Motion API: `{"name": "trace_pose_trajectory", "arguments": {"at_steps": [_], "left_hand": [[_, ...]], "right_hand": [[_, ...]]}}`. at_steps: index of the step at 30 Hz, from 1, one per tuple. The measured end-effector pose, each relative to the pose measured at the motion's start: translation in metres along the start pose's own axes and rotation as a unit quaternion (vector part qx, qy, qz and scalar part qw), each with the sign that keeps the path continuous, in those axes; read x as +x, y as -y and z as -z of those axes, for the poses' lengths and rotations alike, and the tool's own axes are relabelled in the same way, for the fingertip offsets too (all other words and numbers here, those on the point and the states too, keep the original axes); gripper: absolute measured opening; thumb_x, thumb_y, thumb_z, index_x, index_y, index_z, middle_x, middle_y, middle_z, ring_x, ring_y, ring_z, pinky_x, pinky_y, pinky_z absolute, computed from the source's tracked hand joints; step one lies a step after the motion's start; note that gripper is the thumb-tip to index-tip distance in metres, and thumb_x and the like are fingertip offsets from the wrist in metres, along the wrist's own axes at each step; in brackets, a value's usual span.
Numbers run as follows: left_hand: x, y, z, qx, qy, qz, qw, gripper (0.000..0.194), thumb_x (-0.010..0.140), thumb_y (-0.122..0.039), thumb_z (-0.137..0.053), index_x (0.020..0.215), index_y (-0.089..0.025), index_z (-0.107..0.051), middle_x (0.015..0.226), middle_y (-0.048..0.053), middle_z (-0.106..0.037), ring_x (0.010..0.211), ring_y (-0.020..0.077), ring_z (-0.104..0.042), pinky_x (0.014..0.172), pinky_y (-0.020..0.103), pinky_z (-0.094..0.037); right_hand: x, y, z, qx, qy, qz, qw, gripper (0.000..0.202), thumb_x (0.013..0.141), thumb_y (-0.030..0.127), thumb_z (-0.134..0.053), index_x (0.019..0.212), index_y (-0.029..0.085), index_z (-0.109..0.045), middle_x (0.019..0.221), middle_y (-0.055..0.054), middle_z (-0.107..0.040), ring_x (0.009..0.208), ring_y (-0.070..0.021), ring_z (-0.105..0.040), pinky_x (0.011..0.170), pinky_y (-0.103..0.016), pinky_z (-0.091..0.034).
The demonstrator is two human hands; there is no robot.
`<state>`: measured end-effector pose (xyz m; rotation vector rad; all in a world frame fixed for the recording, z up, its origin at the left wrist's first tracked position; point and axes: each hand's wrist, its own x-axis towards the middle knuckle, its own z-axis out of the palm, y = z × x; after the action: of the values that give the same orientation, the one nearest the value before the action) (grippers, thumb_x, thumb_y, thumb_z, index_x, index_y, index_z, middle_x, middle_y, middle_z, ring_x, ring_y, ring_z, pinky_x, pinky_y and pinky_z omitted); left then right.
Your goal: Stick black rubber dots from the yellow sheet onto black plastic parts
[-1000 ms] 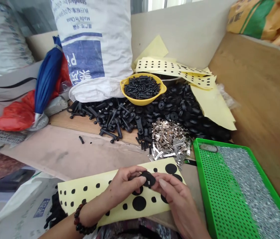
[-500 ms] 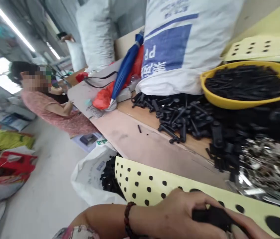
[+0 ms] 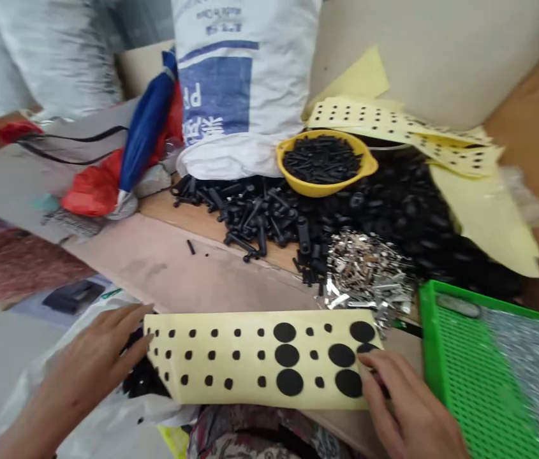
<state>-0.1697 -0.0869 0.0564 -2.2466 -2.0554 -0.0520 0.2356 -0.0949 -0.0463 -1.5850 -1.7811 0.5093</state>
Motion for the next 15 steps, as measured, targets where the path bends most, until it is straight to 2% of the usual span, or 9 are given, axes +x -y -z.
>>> {"name": "trace_pose_trajectory", "arguments": {"at_steps": [2,3,5,7,10,13,15], "left_hand": [[0.008,-0.035,-0.018,-0.081,-0.029,-0.121,0.989,0.037,0.091,-0.031,-0.045,0.123,-0.018,-0.055,0.126,0.013,-0.06,0.112,0.0278,-0.057,0.092,0.043,-0.049],[0.013,-0.055,-0.025,-0.115,-0.02,-0.178,0.977,0.037,0.09,-0.029,-0.047,0.126,-0.019,-0.053,0.13,0.013,-0.057,0.116,0.0269,-0.055,0.094,0.042,-0.049],[0.023,-0.089,-0.036,-0.144,0.039,-0.265,0.953,0.042,0.087,-0.027,-0.055,0.128,-0.021,-0.052,0.138,0.014,-0.051,0.123,0.0294,-0.05,0.096,0.046,-0.047],[0.035,-0.105,-0.043,-0.137,0.097,-0.307,0.937,0.043,0.084,-0.026,-0.06,0.126,-0.022,-0.053,0.14,0.015,-0.048,0.126,0.0328,-0.047,0.098,0.053,-0.044],[0.051,-0.098,-0.047,-0.114,0.129,-0.316,0.933,0.039,0.085,-0.02,-0.058,0.124,-0.022,-0.054,0.143,0.015,-0.045,0.131,0.0342,-0.042,0.101,0.058,-0.039],[0.061,-0.082,-0.045,-0.108,0.124,-0.322,0.932,0.038,0.086,-0.014,-0.054,0.123,-0.022,-0.055,0.143,0.016,-0.045,0.132,0.0339,-0.041,0.1,0.057,-0.04],[0.064,-0.082,-0.042,-0.11,0.112,-0.328,0.932,0.037,0.086,-0.012,-0.051,0.122,-0.02,-0.055,0.141,0.016,-0.046,0.131,0.0338,-0.042,0.1,0.056,-0.04]], "right_hand": [[0.001,0.002,-0.004,-0.076,-0.015,0.048,0.996,0.018,0.087,0.033,-0.049,0.096,0.025,-0.062,0.094,-0.006,-0.07,0.086,-0.0263,-0.067,0.075,-0.036,-0.05],[0.001,0.003,-0.008,-0.105,-0.023,0.066,0.992,0.018,0.088,0.031,-0.046,0.096,0.024,-0.061,0.094,-0.008,-0.069,0.087,-0.0267,-0.067,0.077,-0.037,-0.049],[0.002,0.004,-0.014,-0.139,-0.033,0.077,0.987,0.018,0.089,0.028,-0.044,0.097,0.022,-0.059,0.094,-0.009,-0.068,0.089,-0.0274,-0.066,0.078,-0.038,-0.049],[0.004,0.007,-0.019,-0.153,-0.033,0.077,0.985,0.018,0.09,0.026,-0.042,0.097,0.021,-0.058,0.094,-0.01,-0.068,0.09,-0.0274,-0.066,0.077,-0.039,-0.049],[0.009,0.014,-0.024,-0.163,-0.035,0.084,0.982,0.018,0.091,0.025,-0.042,0.097,0.02,-0.059,0.095,-0.01,-0.068,0.088,-0.0266,-0.066,0.076,-0.038,-0.05],[0.015,0.02,-0.03,-0.193,-0.039,0.099,0.975,0.021,0.091,0.024,-0.041,0.098,0.018,-0.06,0.095,-0.012,-0.066,0.085,-0.0277,-0.065,0.072,-0.038,-0.051],[0.019,0.021,-0.033,-0.217,-0.036,0.107,0.97,0.022,0.091,0.023,-0.04,0.098,0.017,-0.06,0.093,-0.013,-0.065,0.083,-0.0281,-0.065,0.068,-0.039,-0.051]]}}
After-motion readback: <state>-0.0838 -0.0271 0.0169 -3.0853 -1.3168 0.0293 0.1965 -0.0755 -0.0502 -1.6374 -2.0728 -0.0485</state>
